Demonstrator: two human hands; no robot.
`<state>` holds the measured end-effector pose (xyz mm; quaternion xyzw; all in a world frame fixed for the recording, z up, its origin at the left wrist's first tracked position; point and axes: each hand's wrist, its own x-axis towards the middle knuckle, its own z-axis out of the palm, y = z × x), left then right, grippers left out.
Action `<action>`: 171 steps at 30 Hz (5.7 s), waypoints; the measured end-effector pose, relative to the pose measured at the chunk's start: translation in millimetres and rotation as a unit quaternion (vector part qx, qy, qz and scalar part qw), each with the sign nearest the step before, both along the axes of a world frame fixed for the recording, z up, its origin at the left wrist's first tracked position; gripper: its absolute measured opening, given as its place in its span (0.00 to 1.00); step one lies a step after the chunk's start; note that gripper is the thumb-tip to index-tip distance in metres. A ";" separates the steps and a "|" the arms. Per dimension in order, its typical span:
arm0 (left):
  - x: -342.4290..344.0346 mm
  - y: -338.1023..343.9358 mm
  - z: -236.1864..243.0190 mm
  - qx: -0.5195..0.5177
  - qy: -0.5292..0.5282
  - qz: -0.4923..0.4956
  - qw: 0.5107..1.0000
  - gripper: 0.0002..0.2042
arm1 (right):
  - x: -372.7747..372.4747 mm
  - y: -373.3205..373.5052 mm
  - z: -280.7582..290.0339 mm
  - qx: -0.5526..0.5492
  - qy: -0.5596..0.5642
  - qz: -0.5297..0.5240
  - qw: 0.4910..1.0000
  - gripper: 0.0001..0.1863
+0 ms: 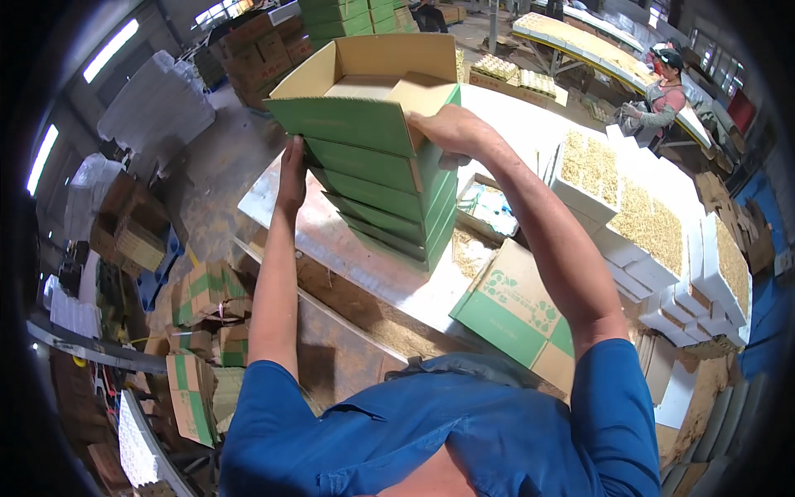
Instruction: The person assembles cardboard boxes and fills them with tray-packed materials by hand.
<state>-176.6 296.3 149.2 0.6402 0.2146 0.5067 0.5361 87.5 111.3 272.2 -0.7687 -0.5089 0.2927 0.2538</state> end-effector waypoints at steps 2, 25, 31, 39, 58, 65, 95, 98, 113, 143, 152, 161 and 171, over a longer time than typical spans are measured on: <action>9.7 7.9 -1.9 -0.005 -0.007 -0.009 1.000 0.27 | 13.5 7.2 -24.8 0.017 0.055 -0.018 0.998 0.41; 7.9 22.6 -4.0 -0.098 0.005 0.005 0.995 0.39 | 122.4 -182.1 -181.2 0.114 0.323 -0.127 0.931 0.29; 8.1 21.4 -2.2 -0.106 0.021 0.020 0.994 0.41 | 176.1 -429.9 -399.6 0.114 -0.063 -0.463 0.877 0.20; 1.8 1.9 -26.5 -0.076 -0.095 0.203 0.972 0.27 | 110.2 -479.2 -394.8 -0.005 0.039 -0.527 0.849 0.19; 124.4 -311.2 -230.2 -0.094 0.295 -0.082 0.947 0.16 | 111.9 -477.7 -354.4 0.358 0.115 -0.513 0.771 0.32; 154.5 -299.2 -144.8 -0.045 0.260 -0.144 0.954 0.16 | 155.9 -487.8 -351.4 0.498 0.121 -0.457 0.727 0.21; 156.4 -311.3 -15.5 0.065 0.420 -0.405 0.810 0.16 | 159.2 -437.8 -211.0 0.467 0.277 -0.412 0.732 0.45; 159.6 -313.0 -18.1 0.143 0.422 -0.327 0.833 0.18 | 170.1 -443.3 -225.9 0.481 0.280 -0.411 0.722 0.45; 182.7 -307.4 28.8 0.208 0.413 -0.254 0.850 0.16 | 107.6 -422.2 -140.5 0.404 0.146 -0.346 0.834 0.40; 199.0 -323.6 -59.3 0.320 0.428 -0.238 0.811 0.24 | 123.5 -359.8 -253.3 0.244 0.047 -0.362 0.899 0.33; 200.8 -330.3 -114.4 0.192 0.334 -0.113 0.916 0.59 | 180.7 -374.0 -183.1 0.365 0.236 -0.245 0.866 0.29; 200.5 -335.6 -105.7 0.192 0.292 -0.131 0.928 0.51 | 78.6 -385.4 -237.5 0.328 0.072 -0.254 0.907 0.10; 198.3 -327.8 -107.5 0.185 0.337 -0.186 0.904 0.37 | 81.0 -464.5 -262.9 0.072 0.110 -0.218 0.967 0.50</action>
